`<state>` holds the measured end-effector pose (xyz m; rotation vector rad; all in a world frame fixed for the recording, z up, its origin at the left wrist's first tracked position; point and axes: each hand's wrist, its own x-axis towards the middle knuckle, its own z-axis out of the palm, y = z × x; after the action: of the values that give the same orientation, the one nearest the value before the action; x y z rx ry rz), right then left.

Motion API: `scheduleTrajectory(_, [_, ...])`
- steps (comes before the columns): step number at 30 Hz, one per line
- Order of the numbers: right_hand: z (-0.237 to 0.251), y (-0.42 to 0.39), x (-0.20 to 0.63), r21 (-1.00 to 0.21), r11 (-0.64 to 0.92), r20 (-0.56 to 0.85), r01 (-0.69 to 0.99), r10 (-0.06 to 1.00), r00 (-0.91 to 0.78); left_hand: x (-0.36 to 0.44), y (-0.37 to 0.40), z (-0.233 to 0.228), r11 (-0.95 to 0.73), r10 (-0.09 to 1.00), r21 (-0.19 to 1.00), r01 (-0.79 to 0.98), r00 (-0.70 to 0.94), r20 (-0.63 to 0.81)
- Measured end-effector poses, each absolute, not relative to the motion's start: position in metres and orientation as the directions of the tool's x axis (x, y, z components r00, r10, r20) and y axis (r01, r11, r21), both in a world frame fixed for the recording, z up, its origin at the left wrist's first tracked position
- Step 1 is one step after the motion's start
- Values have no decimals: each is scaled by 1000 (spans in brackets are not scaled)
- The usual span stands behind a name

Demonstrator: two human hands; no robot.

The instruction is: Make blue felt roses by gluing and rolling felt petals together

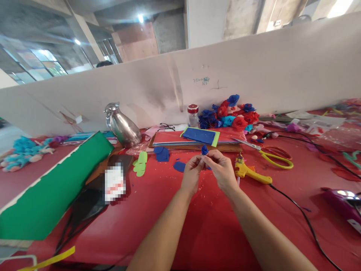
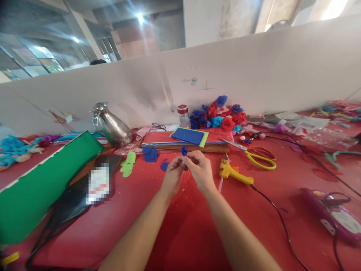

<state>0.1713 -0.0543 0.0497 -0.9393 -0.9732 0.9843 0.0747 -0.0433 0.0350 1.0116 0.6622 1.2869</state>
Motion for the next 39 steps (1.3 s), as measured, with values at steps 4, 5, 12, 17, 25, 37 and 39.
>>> scheduleTrajectory(4, [48,-54,171,-947,297,260,-120,932,252,74,-43,36,-32,981,899,-437,158,112])
scheduleTrajectory(5, [47,-54,172,-949,299,268,-97,931,250,73,-42,36,-30,983,903,-428,151,104])
scheduleTrajectory(12, [38,-49,176,-931,363,359,32,901,243,72,-41,38,-87,982,927,-364,126,141])
scheduleTrajectory(17, [40,-49,177,-916,397,395,60,868,299,71,-38,32,-113,983,956,-269,111,147])
scheduleTrajectory(25, [50,-53,178,-903,425,426,59,871,245,70,-42,39,-170,982,957,-237,41,185])
scheduleTrajectory(37, [45,-49,180,-942,166,71,-291,948,311,66,-38,38,-10,998,929,-371,47,29])
scheduleTrajectory(39, [46,-48,180,-936,160,57,-314,948,312,66,-39,39,-11,998,926,-376,47,31])
